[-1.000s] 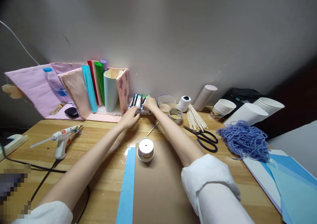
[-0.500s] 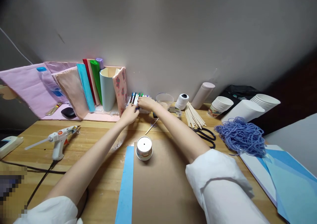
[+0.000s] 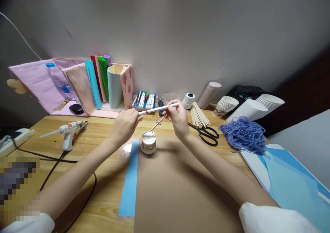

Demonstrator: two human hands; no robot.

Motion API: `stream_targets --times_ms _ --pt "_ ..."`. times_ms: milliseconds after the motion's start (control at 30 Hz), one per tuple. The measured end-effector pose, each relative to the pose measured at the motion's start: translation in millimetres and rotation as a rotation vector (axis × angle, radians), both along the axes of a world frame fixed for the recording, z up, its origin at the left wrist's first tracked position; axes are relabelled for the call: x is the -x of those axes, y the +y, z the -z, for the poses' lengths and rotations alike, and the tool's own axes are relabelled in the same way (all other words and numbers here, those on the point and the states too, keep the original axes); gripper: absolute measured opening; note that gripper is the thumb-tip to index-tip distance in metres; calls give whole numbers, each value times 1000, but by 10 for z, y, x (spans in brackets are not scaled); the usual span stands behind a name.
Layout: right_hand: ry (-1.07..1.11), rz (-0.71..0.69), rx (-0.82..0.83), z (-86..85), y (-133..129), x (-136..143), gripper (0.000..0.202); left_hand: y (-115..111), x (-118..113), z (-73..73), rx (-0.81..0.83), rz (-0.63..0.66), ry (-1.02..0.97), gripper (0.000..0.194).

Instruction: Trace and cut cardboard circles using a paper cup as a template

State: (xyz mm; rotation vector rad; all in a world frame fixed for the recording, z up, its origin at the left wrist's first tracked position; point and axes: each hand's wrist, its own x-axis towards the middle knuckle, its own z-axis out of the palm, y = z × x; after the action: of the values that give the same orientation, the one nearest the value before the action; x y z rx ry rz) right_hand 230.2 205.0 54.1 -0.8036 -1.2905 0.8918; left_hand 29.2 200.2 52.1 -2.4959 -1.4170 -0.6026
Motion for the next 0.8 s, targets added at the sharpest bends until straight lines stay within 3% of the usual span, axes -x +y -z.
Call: stream_targets --times_ms 200,400,500,600,700,800 --pt "108 -70 107 -74 -537 -88 17 -638 -96 -129 -47 29 -178 35" --pt "59 -362 186 -184 -827 15 19 -910 -139 -239 -72 136 -48 39" --pt "-27 -511 205 -237 -933 65 21 -1001 -157 -300 28 204 -84 36" --pt "-130 -498 140 -282 -1065 69 20 -1094 -156 -381 346 268 -261 32" --pt "-189 -444 123 -372 -1166 -70 19 -1148 -61 -456 857 396 -469 35" --pt "8 -142 12 -505 -1157 -405 18 -1090 174 -407 1285 497 -542 40"
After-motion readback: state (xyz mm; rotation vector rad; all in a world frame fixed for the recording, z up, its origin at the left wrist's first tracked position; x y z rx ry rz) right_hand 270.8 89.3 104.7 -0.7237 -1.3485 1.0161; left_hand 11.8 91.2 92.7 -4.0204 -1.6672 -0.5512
